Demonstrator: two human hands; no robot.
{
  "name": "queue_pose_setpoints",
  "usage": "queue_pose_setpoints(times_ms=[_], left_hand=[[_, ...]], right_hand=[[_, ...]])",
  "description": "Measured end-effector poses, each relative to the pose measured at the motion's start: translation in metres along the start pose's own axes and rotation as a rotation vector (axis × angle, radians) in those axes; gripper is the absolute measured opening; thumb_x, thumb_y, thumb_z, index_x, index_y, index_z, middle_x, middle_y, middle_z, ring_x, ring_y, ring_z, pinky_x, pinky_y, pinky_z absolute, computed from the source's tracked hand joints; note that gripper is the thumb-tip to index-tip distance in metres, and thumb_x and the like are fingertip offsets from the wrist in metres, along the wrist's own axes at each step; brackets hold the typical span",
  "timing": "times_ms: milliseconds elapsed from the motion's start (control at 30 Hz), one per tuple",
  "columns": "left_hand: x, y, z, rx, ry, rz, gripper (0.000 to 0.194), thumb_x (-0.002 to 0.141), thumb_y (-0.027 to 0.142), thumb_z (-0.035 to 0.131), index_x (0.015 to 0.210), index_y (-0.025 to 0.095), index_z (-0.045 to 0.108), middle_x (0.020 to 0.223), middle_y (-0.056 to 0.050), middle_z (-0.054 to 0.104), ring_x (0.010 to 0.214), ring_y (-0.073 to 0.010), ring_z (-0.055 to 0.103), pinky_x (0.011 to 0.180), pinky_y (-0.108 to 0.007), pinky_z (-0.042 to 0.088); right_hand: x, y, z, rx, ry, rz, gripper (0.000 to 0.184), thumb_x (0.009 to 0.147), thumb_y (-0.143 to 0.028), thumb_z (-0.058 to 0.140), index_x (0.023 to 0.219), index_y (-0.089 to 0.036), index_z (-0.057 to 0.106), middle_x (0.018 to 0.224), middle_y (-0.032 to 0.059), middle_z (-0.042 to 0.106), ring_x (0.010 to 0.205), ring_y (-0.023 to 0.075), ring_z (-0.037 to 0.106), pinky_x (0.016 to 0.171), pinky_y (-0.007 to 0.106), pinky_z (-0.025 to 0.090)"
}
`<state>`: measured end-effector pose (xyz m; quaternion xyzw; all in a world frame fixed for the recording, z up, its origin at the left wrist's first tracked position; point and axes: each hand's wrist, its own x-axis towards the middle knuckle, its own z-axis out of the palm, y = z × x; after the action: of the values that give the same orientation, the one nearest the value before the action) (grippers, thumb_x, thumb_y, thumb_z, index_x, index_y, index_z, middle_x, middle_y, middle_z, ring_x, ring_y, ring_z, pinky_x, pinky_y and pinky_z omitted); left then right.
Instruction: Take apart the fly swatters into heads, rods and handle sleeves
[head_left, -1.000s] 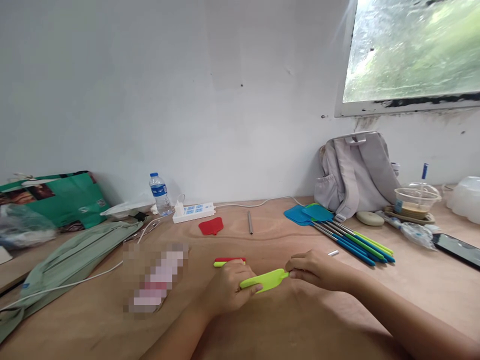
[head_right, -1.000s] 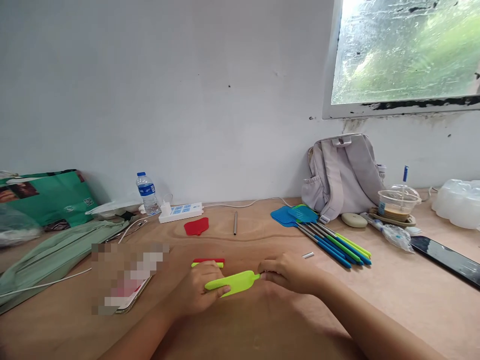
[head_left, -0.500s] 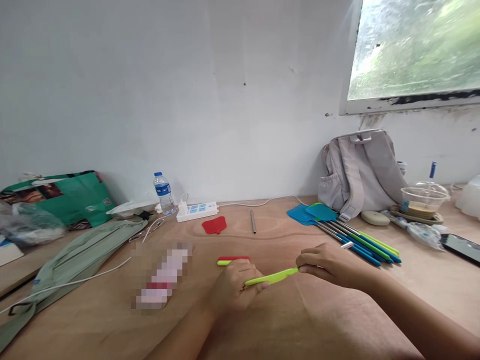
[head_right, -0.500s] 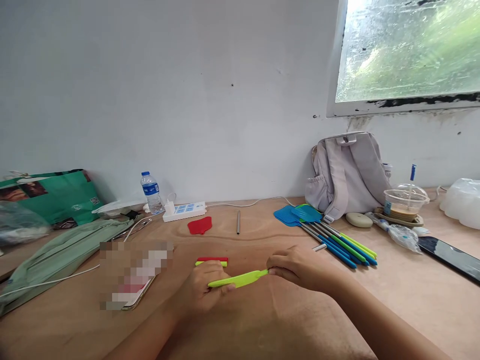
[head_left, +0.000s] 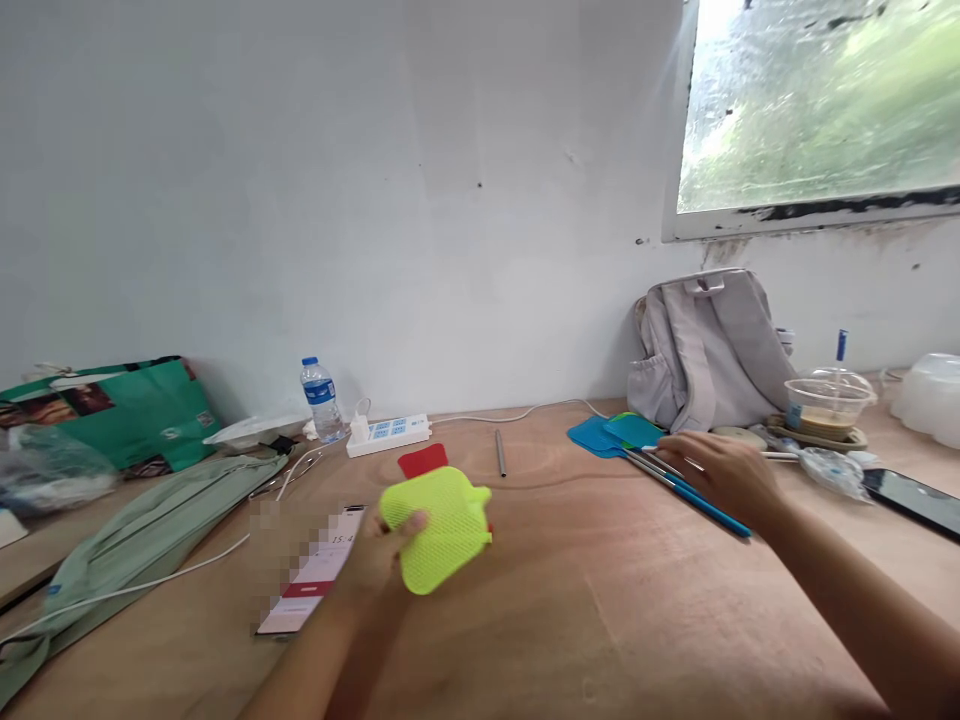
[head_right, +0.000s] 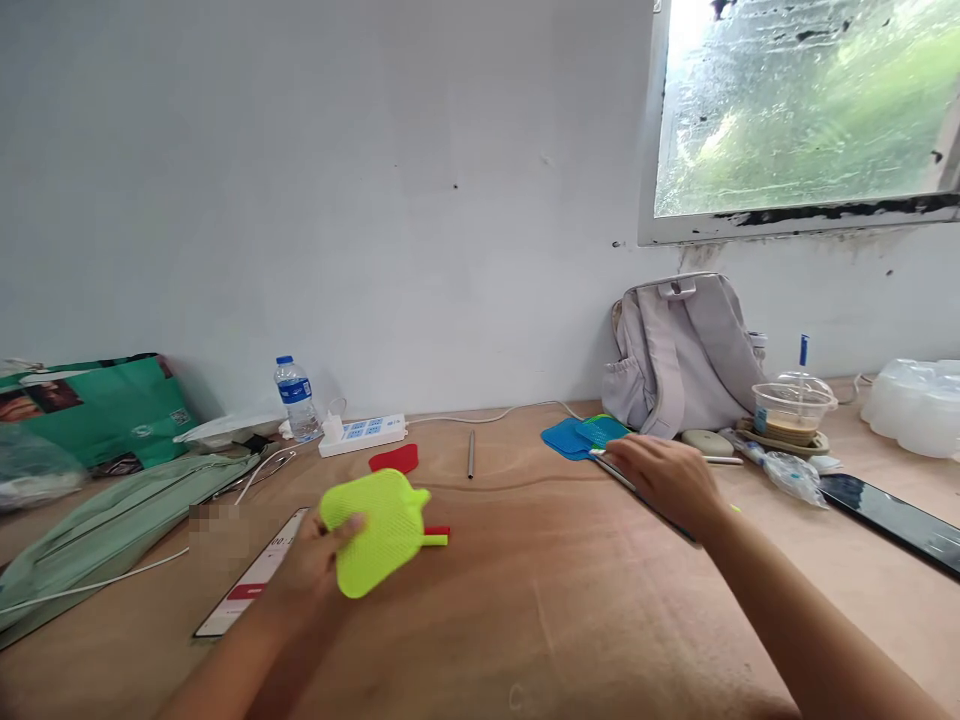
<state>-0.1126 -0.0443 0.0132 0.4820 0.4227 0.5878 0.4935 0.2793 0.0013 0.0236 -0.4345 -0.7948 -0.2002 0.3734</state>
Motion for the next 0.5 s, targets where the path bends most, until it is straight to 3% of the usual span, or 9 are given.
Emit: queue_pose_setpoints(times_ms=[67,167,333,500], left_hand=[[0.011,0.005,-0.015,-0.177,0.274,0.024,0.03,0.053,0.026,0.076,0.078,0.013,0.064,0.073,-0.006,0.069,0.076,-0.0253,0.065,0.062,-0.032,0.054],[0.023,0.01,-0.019,-0.351,0.471,0.117,0.018,0.07,0.017,0.063,0.088,0.016,0.064,0.086,-0.005,0.069,0.086,-0.0192,0.064,0.068,-0.025,0.054],[0.031,0.003,-0.011,-0.323,0.543,0.11,0.017,0.081,0.013,0.051,0.093,0.018,0.062,0.094,-0.004,0.067,0.082,-0.0109,0.064,0.062,-0.015,0.052],[0.049,-0.006,-0.017,-0.172,0.535,0.009,0.008,0.081,0.015,0.051,0.086,0.015,0.058,0.071,0.0,0.064,0.053,-0.0081,0.059,0.052,-0.018,0.05]], right_hand=[[-0.003,0.015,-0.006,-0.022,0.159,0.144,0.022,0.085,-0.038,0.042,0.081,-0.022,0.057,0.072,0.0045,0.063,0.057,0.0159,0.053,0.052,0.027,0.031],[-0.005,0.011,-0.008,0.13,0.213,0.235,0.025,0.087,-0.039,0.035,0.078,-0.021,0.051,0.061,0.0017,0.054,0.052,0.015,0.048,0.053,0.027,0.031],[-0.001,-0.027,0.001,0.547,0.04,0.09,0.042,0.082,-0.059,0.03,0.063,-0.022,0.035,0.057,-0.0014,0.036,0.053,0.0147,0.035,0.052,0.029,0.027],[0.0,-0.052,0.007,0.86,-0.072,0.038,0.05,0.079,-0.064,0.028,0.055,-0.021,0.025,0.054,-0.0018,0.028,0.053,0.0148,0.029,0.052,0.03,0.022]])
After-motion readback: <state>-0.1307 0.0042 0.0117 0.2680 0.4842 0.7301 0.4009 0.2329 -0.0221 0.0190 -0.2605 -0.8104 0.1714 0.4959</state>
